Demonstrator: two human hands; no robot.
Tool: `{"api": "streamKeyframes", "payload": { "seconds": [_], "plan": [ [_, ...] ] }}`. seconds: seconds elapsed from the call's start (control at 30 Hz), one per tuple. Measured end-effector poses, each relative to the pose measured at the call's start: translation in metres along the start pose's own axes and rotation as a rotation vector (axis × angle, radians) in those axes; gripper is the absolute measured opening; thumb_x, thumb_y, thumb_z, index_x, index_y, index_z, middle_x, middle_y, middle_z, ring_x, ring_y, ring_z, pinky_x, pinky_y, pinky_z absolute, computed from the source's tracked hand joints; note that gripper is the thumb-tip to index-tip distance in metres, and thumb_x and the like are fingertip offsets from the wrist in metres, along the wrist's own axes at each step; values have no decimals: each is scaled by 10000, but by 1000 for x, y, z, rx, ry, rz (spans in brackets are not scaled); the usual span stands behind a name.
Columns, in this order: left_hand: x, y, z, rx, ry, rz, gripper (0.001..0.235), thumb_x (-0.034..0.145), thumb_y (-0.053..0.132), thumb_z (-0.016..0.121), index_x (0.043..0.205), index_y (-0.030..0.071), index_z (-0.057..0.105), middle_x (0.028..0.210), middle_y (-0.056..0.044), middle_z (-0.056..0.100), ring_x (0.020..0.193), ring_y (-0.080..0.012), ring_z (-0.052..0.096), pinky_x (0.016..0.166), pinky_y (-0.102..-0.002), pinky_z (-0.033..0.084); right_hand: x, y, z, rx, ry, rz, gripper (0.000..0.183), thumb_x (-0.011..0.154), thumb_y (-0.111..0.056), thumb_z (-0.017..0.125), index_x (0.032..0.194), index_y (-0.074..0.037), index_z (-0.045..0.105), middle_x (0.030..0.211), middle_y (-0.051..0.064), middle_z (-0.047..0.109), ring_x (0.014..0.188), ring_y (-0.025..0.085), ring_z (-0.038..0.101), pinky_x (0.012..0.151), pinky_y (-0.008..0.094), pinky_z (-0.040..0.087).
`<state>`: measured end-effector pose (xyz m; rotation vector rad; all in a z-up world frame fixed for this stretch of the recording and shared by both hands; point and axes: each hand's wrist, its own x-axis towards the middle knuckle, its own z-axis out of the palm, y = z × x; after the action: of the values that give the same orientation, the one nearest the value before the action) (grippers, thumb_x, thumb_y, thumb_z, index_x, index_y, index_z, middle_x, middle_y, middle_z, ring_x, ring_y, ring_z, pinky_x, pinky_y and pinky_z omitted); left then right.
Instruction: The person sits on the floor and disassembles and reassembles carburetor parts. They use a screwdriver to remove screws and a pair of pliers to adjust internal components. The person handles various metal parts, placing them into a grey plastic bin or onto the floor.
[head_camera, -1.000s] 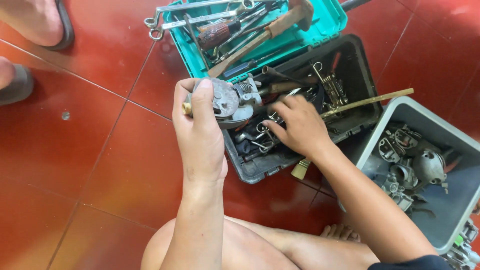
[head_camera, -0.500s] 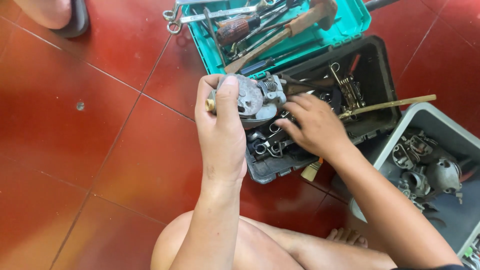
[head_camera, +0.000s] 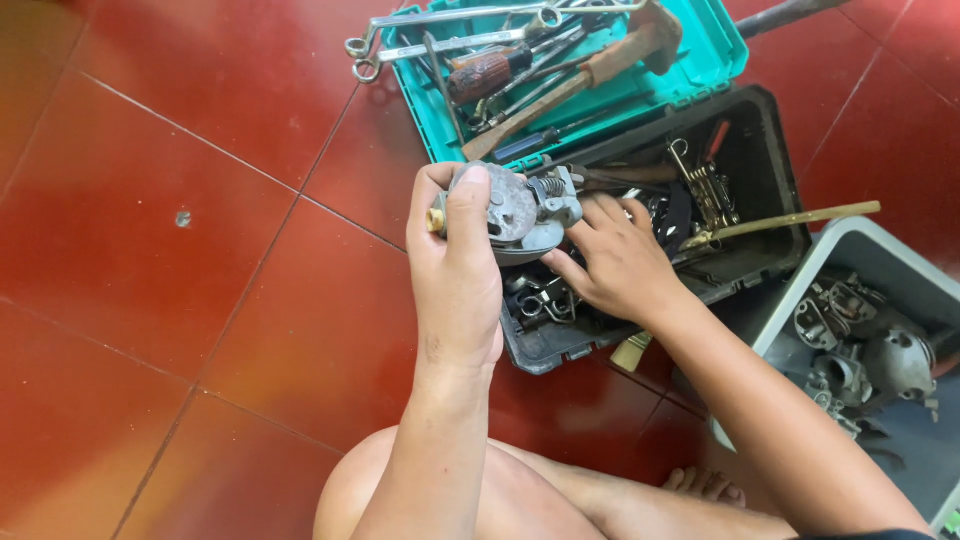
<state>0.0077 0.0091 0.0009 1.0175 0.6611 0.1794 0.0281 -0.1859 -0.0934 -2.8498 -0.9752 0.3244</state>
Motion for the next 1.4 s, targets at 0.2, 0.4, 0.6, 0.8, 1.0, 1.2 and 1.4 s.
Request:
{"api": "streamKeyframes", "payload": {
  "seconds": [0.2,0.4,0.6,0.8,1.0,1.2,1.4],
  "plan": [
    [-3,6,2,-30,89,-9,120,970,247,621,938,132,602,882,-34,636,867,-117,589,762,-311,594,-26,16,16,381,-37,-89,358,943,-367,645,724,-85,615,709,171,635,820,437,667,756,541,516],
    [16,14,-21,-282,271,-105,155,992,301,574,954,151,563,857,-108,690,747,-198,702,646,-430,669,6,13,5,287,456,-26,104,938,-274,749,938,-172,726,794,53,679,829,295,680,804,415,525],
    [16,20,-12,-309,335,-191,199,974,332,590,955,134,578,896,-141,698,748,-269,735,611,-504,672,56,20,1,72,425,47,536,929,-582,690,1316,-212,695,1163,49,687,1148,277,648,917,411,497],
    [28,38,-22,-441,496,-182,252,925,351,640,984,111,586,895,-134,654,735,-308,715,622,-543,677,45,-3,2,32,270,187,658,854,-623,705,1397,-264,613,1397,-17,598,1334,242,491,1029,458,389],
    [21,48,-22,-480,504,-189,241,931,351,638,948,116,587,874,-132,636,745,-318,712,629,-534,675,43,-8,12,-52,348,201,619,851,-557,736,1393,-282,622,1402,-49,594,1355,187,484,1005,397,425],
    [23,47,-23,-485,522,-226,248,937,357,643,953,115,593,882,-131,634,767,-324,707,651,-545,661,45,-9,12,14,369,244,600,806,-556,784,1311,-250,675,1358,-42,638,1336,190,523,971,399,475],
    [21,43,-26,-467,426,-265,219,933,331,646,915,118,597,830,-135,665,717,-321,718,599,-538,656,45,-14,23,-2,392,289,623,818,-583,760,1348,-282,629,1422,-67,592,1387,171,476,1010,403,429]
  ]
}}
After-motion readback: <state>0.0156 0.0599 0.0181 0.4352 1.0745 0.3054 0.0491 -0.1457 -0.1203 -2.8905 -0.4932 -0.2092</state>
